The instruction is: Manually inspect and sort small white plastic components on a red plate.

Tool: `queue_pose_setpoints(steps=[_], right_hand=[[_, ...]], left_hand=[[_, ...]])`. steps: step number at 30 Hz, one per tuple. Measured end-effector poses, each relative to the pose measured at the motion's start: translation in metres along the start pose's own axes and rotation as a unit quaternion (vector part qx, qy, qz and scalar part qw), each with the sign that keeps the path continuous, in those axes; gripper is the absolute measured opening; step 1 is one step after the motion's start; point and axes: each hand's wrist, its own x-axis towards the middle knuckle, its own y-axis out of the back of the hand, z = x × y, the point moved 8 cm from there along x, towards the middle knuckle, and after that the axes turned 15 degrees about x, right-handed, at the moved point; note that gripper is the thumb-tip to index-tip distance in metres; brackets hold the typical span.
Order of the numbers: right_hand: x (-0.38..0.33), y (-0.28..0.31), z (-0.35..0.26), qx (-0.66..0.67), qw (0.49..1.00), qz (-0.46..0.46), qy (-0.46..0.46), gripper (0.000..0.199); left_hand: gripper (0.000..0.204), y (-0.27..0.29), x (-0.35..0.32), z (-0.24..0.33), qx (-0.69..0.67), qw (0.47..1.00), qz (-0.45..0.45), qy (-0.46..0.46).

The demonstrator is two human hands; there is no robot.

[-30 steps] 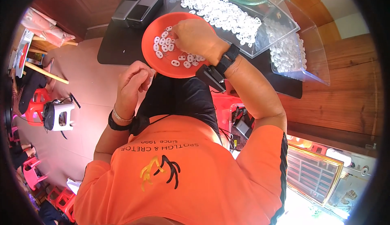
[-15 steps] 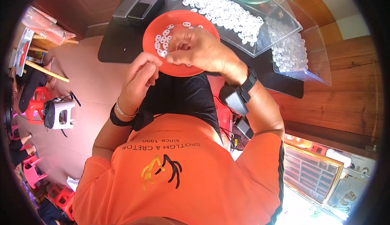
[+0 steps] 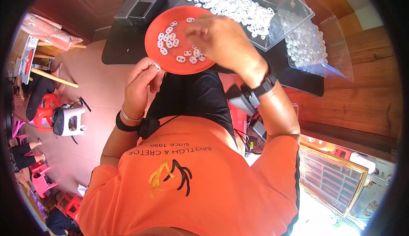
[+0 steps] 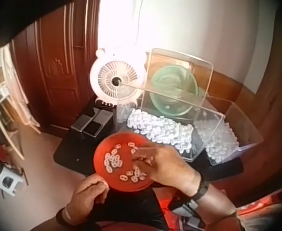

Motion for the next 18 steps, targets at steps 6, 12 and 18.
queue_pose_setpoints(steps=[6, 12, 18], right_hand=[[0.012, -0.026, 0.018, -0.152, 0.982, -0.109, 0.033, 0.006], [0.015, -0.061, 0.023, -0.238, 0.95, -0.182, 0.088, 0.012], [0.02, -0.078, 0.036, -0.276, 0.931, -0.23, 0.061, 0.01]], left_hand=[[0.022, 0.006, -0.005, -0.006, -0.003, 0.999, 0.013, 0.035], [0.02, 0.012, -0.008, -0.015, -0.033, 0.998, 0.024, 0.047], [0.02, 0.009, -0.011, -0.017, -0.036, 0.997, -0.006, 0.061]])
